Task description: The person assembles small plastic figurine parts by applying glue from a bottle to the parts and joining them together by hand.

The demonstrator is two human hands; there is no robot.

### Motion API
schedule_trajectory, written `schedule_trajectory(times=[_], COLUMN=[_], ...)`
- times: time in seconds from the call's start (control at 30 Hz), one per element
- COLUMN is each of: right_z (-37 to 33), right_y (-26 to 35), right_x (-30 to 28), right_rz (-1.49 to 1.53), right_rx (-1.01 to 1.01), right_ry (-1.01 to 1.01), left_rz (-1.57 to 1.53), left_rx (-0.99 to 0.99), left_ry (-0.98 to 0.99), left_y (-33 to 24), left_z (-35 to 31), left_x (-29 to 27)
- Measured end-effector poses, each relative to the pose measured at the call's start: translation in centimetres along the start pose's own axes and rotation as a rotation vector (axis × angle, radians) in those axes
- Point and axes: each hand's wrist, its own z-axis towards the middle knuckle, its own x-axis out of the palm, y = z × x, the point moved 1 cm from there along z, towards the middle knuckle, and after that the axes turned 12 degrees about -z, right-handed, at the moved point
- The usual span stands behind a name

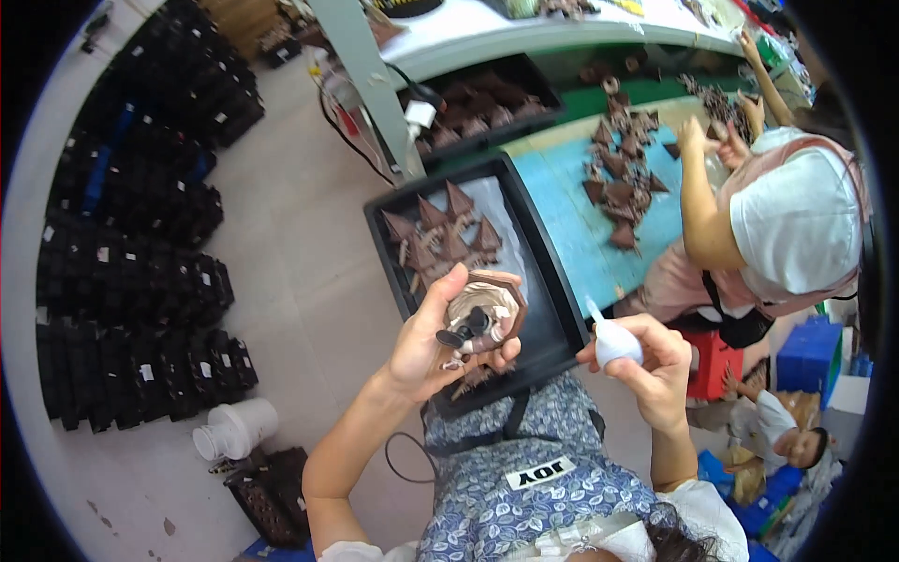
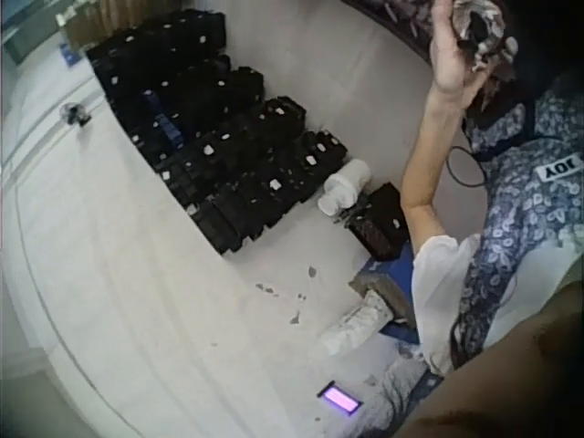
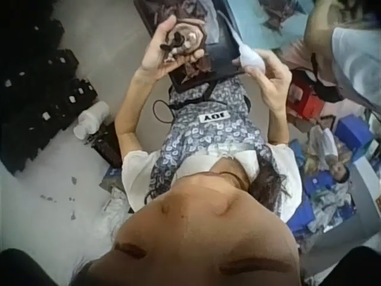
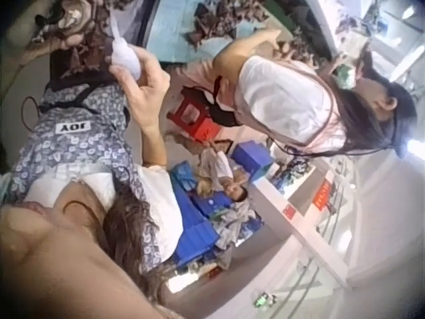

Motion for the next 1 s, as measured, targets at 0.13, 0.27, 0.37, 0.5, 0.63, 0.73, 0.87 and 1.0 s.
schedule_trajectory(times=[0.13,0.27,0.37,0.5,0.63,0.73,0.87,1.0], right_z=[-0.8,-1.7,-2.4,-2.6,-2.5,-2.5,-2.8,-3.0], right_y=[-1.4,-2.1,-2.1,-1.9,-1.9,-1.9,-2.0,-2.2], right_x=[-0.9,-1.7,-2.1,-2.4,-2.5,-2.5,-2.9,-3.0], right_rz=[-0.139,-0.2,-0.286,-0.358,-0.406,-0.441,-0.446,-0.457], right_rx=[-0.014,-0.112,-0.214,-0.226,-0.252,-0.226,-0.183,-0.184], right_ry=[-0.165,-0.222,-0.239,-0.229,-0.22,-0.224,-0.217,-0.229], left_rz=[0.211,0.352,0.339,0.188,0.082,0.086,0.134,0.126], left_rx=[-0.003,-0.008,-0.044,-0.156,-0.242,-0.25,-0.263,-0.302], left_ry=[0.012,-0.082,-0.093,-0.08,-0.087,-0.124,-0.174,-0.2], left_y=[2.1,3.5,4.2,4.8,4.8,5.3,5.5,5.5], left_z=[0.3,0.2,0.1,0.5,0.8,1.0,1.1,1.1], left_x=[-0.4,-0.2,0.2,0.4,1.0,1.3,1.6,1.7])
